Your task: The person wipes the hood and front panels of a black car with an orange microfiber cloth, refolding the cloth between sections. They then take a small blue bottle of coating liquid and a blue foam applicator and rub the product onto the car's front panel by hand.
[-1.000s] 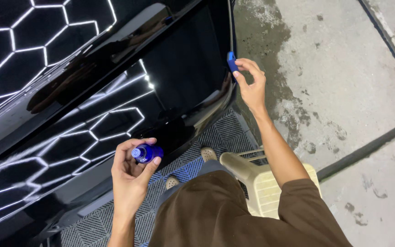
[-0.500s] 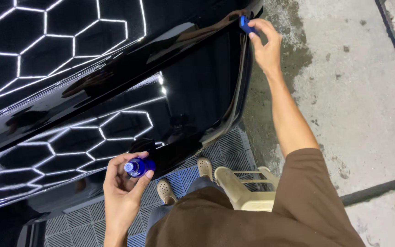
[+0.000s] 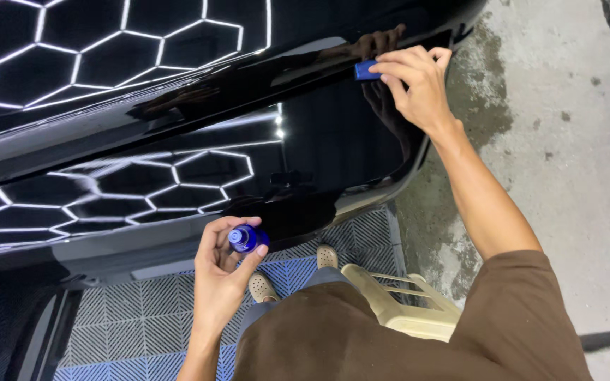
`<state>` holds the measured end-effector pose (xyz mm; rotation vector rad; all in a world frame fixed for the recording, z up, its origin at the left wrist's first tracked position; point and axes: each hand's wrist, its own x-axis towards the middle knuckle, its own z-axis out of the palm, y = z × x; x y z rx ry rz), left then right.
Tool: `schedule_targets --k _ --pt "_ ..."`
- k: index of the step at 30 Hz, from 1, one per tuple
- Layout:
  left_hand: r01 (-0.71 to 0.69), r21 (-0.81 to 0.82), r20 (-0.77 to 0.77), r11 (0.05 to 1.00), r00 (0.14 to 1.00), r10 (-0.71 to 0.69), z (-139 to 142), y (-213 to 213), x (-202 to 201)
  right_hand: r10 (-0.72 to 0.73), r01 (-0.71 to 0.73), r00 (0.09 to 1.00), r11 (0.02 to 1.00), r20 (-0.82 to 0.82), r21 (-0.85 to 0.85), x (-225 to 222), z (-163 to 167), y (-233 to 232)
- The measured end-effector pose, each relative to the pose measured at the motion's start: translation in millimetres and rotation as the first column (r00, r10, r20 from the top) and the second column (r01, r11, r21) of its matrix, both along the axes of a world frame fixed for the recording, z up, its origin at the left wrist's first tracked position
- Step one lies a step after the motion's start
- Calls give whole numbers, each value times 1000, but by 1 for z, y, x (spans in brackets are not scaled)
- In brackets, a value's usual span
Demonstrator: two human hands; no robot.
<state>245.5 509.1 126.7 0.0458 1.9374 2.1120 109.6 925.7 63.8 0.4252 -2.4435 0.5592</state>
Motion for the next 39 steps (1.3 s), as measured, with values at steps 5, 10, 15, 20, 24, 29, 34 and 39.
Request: schedule_targets --k 5,10,15,20,24,29,34,39 --pt "-48 1 6 999 999 48 -11 -43 8 48 -48 999 996 -6 74 -3 8 -79" --pt "-107 54 -3 993 994 107 -27 -90 19 134 -126 990 982 -46 144 -5 13 -174" --pt "-178 134 10 975 984 178 -51 -134 30 211 -195 974 965 -81 174 -12 7 -275" --pt "-222 187 -12 957 974 228 -67 -168 36 238 -218 966 961 -106 171 -20 -3 -361" --pt "-245 177 -26 953 967 253 -73 -186 39 258 -236 961 953 -103 190 -26 -3 -397" --pt "-238 189 -39 953 968 249 -82 -197 36 382 -383 924 923 18 49 -4 -4 -405" --pt "-217 222 -7 951 975 224 -86 -201 30 431 -433 901 889 48 150 48 -26 -401" --pt "-191 226 -13 955 980 199 -84 -202 28 442 -420 897 860 -10 290 70 -41 -397"
